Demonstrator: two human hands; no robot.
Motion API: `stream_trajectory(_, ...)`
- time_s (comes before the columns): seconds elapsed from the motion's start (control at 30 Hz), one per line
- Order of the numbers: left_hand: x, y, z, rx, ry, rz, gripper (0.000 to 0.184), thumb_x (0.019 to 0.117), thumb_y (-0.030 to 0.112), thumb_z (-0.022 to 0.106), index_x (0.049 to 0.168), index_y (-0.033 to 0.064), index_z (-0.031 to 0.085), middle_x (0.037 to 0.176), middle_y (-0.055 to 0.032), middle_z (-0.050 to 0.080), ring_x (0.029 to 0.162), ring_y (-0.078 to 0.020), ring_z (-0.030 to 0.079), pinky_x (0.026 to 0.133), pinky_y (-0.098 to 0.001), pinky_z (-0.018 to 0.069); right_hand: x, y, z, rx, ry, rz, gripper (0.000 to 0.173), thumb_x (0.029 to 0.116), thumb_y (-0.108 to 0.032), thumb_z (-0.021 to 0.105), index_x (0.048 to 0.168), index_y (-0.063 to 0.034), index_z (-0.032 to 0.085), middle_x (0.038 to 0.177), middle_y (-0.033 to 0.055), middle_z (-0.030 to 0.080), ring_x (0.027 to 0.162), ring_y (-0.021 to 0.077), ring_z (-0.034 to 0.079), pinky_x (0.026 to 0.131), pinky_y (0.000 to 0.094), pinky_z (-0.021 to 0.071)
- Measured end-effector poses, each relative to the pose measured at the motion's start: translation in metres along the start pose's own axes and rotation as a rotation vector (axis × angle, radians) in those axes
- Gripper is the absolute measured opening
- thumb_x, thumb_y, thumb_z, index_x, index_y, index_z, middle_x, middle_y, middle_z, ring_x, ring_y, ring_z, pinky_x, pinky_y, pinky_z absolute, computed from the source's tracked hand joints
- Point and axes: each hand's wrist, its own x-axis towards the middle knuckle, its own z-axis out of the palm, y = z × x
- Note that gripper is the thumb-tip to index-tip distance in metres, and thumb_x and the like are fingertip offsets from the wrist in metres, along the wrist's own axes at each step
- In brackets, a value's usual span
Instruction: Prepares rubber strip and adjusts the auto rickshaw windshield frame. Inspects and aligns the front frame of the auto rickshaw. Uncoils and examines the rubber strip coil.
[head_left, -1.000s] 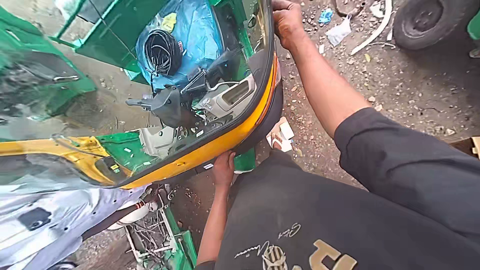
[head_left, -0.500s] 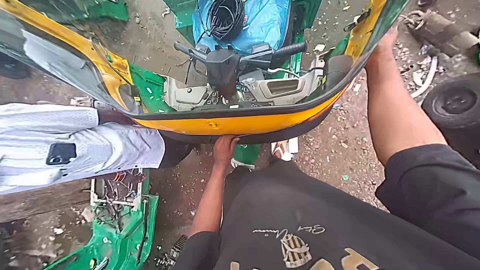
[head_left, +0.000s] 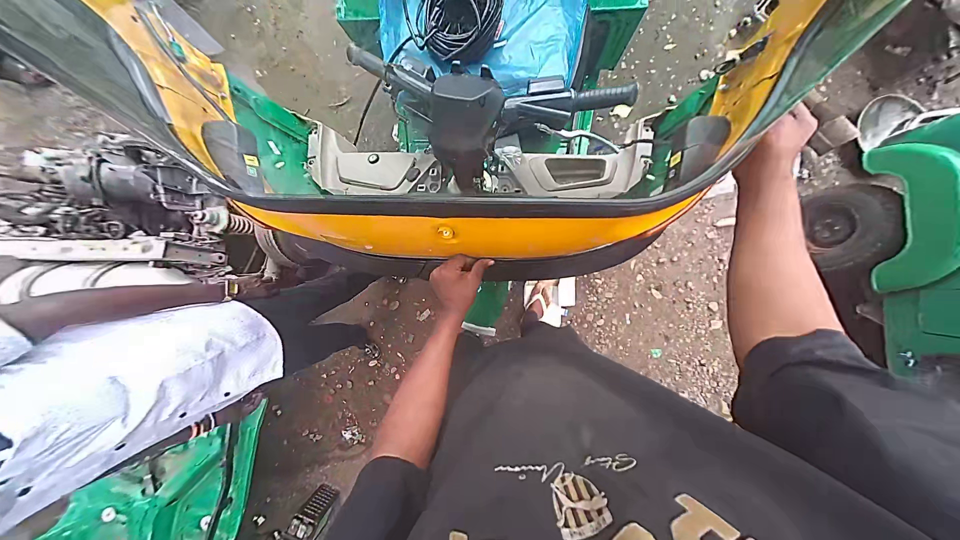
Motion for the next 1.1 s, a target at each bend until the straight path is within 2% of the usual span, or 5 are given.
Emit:
stream_trajectory(0.2,0.001,-0.004,0.002,-0.108,-0.021,0.017,0.033,0.0862,0.044,0.081,0.08,0.012,0.076,0.076,-0.0033,0.074,0.069,-0.0187,0.071,0.068,-0.0495,0.0577,-0.242,0.052,-0.031,0.005,-0.231,0.267,0.024,0.1054,-0.031,0.057,0.099,-0.0098,0.064,0.072,-0.0005,0.065,0.056,0.0115,0.061,0.054,0.0308,0.0565)
stream_trajectory(0.33,0.007,-0.007,-0.002,-0.121,-0.068,0.032,0.034,0.0876,0.046,0.079,0.08,0.0132,0.076,0.074,-0.0021,0.073,0.066,-0.0186,0.07,0.066,-0.05,0.0562,-0.365,0.086,0.032,-0.025,-0.671,0.611,0.033,0.1094,-0.026,0.051,0.113,0.0015,0.068,0.091,0.0131,0.074,0.068,0.02,0.07,0.06,0.0345,0.06)
stream_trajectory(0.63,0.013,-0.039,-0.024,-0.149,-0.341,0.22,0.038,0.0971,0.046,0.068,0.107,0.0107,0.074,0.09,-0.0092,0.075,0.08,-0.0291,0.073,0.072,-0.0565,0.0587,-0.401,0.075,0.119,0.036,-0.3,0.468,0.023,0.1056,-0.022,0.06,0.102,-0.0013,0.069,0.082,0.0068,0.072,0.06,0.0126,0.064,0.054,0.0282,0.0551)
stream_trajectory(0.8,-0.003,-0.162,-0.065,-0.053,-0.713,0.284,0.039,0.1059,0.037,0.051,0.125,0.0086,0.07,0.115,-0.0127,0.074,0.106,-0.0299,0.071,0.096,-0.0537,0.0559,-0.408,0.082,0.125,0.092,-0.246,0.46,0.02,0.1057,-0.021,0.059,0.101,-0.0023,0.066,0.083,0.0083,0.071,0.064,0.0159,0.066,0.058,0.0323,0.0582)
stream_trajectory(1.1,0.05,-0.316,-0.15,0.332,-0.599,0.202,0.032,0.1063,0.034,0.049,0.115,0.0144,0.073,0.119,-0.0065,0.073,0.12,-0.0238,0.065,0.117,-0.0562,0.033,-0.405,0.08,0.131,0.113,-0.25,0.443,0.018,0.1062,-0.012,0.056,0.099,0.0021,0.063,0.077,0.0091,0.07,0.058,0.0151,0.066,0.053,0.0296,0.0575)
